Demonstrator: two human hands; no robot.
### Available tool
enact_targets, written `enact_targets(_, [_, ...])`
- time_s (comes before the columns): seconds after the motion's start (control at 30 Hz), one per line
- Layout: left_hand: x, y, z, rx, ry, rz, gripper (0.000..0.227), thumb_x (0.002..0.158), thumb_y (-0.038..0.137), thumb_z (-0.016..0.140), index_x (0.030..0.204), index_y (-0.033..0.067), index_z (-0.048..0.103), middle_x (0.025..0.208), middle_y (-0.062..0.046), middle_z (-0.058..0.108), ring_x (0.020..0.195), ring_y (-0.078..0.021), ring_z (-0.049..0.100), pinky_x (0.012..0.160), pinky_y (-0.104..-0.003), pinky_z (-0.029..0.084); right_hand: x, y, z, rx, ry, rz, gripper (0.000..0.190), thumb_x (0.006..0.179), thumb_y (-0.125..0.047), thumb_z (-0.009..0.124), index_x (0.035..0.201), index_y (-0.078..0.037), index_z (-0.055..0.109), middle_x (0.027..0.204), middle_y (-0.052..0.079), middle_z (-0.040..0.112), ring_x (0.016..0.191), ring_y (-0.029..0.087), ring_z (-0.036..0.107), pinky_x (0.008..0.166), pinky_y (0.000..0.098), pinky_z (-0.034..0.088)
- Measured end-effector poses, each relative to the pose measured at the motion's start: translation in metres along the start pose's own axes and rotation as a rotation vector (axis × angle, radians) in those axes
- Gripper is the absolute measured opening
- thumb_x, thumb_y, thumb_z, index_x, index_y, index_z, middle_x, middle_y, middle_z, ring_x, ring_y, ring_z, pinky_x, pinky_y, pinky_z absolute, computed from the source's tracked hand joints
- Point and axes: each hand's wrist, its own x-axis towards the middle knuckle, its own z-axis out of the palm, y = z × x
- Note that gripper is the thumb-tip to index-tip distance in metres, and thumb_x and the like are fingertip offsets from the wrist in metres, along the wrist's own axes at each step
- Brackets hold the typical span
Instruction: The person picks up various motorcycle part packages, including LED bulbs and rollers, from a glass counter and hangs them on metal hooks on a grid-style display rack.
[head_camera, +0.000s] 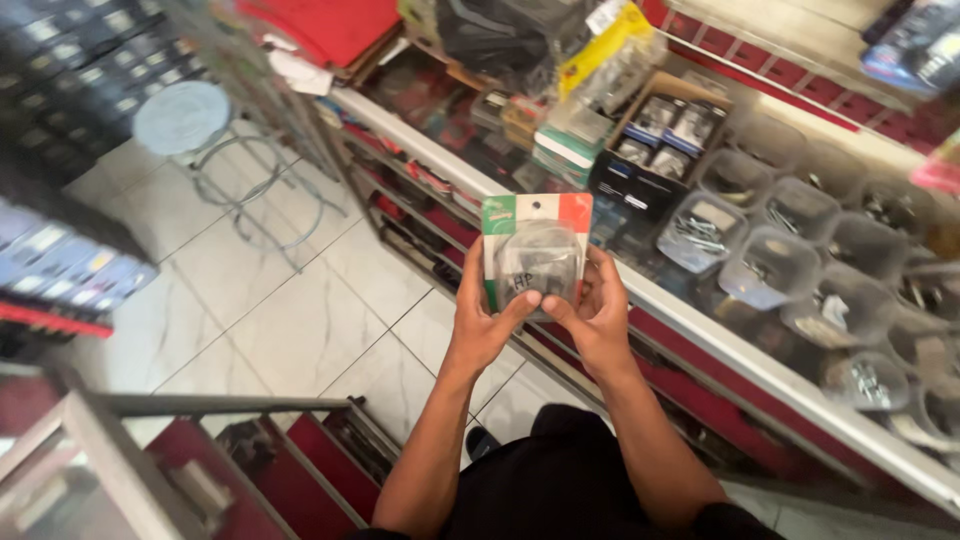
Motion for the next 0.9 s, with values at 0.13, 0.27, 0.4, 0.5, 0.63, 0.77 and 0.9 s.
enact_targets(0.13, [0.000,-0.006,0.000,-0.034,-0.038,0.017,0.084,0.091,0.015,0.080,0.157,-0.0024,0.032,0.142,-0.016,0.056,0.133,-0.0238,0.056,0.113,-0.037,0.046,-0.008,-0.003,0.001,-0.058,0.022,-0.036,0.072,0.086,-0.009,0.083,0.146,0.003,0.044,0.130,0.013,0.063,0.120,0.020,0.063,0.103,0.0350,0.053])
enact_targets(0.27, [0.006,-0.007,-0.001,-0.031,-0.069,0.012,0.083,0.090,0.015,0.080,0.155,-0.0024,0.033,0.141,-0.016,0.056,0.132,-0.0235,0.056,0.113,-0.037,0.046,-0.007,-0.003,0.002,-0.053,0.068,-0.020,0.071,0.085,-0.006,0.082,0.144,0.003,0.044,0.129,0.012,0.063,0.120,0.020,0.063,0.103,0.0358,0.052])
enact_targets(0.4, [0.020,-0.009,0.002,-0.073,-0.120,-0.045,0.084,0.087,0.014,0.079,0.155,-0.0018,0.033,0.141,-0.016,0.056,0.133,-0.0239,0.056,0.112,-0.037,0.046,-0.001,0.000,-0.005,-0.073,0.107,-0.042,0.071,0.085,-0.006,0.082,0.144,0.002,0.045,0.130,0.012,0.062,0.121,0.020,0.062,0.104,0.0358,0.051])
enact_targets(0.5, [0.024,-0.016,0.006,-0.042,-0.133,-0.053,0.084,0.087,0.014,0.080,0.154,-0.0021,0.034,0.141,-0.016,0.056,0.132,-0.0244,0.056,0.111,-0.038,0.047,-0.002,0.002,-0.013,-0.096,0.148,-0.019,0.070,0.084,-0.005,0.082,0.144,0.003,0.046,0.128,0.012,0.063,0.119,0.020,0.063,0.103,0.0358,0.052])
enact_targets(0.63, [0.038,-0.022,0.013,-0.070,-0.163,-0.072,0.084,0.086,0.014,0.081,0.153,-0.0024,0.034,0.140,-0.016,0.056,0.131,-0.0240,0.057,0.110,-0.038,0.047,0.004,0.002,-0.021,-0.091,0.181,-0.033,0.072,0.083,-0.005,0.082,0.144,0.002,0.045,0.129,0.012,0.062,0.120,0.019,0.062,0.103,0.0347,0.051])
enact_targets(0.77, [0.050,-0.027,0.022,-0.073,-0.198,-0.049,0.084,0.087,0.015,0.082,0.154,-0.0030,0.034,0.141,-0.016,0.056,0.131,-0.0235,0.057,0.112,-0.037,0.047,0.012,0.002,-0.033,-0.093,0.195,-0.059,0.070,0.085,-0.006,0.082,0.144,0.002,0.045,0.129,0.012,0.062,0.119,0.020,0.062,0.102,0.0346,0.052])
enact_targets(0.9, [0.066,-0.029,0.036,-0.032,-0.212,-0.022,0.085,0.087,0.016,0.083,0.154,-0.0032,0.033,0.141,-0.016,0.056,0.131,-0.0238,0.057,0.111,-0.037,0.047,0.027,-0.005,-0.045,-0.049,0.204,-0.072,0.072,0.085,-0.007,0.081,0.145,0.001,0.042,0.130,0.011,0.061,0.120,0.020,0.061,0.102,0.0350,0.052])
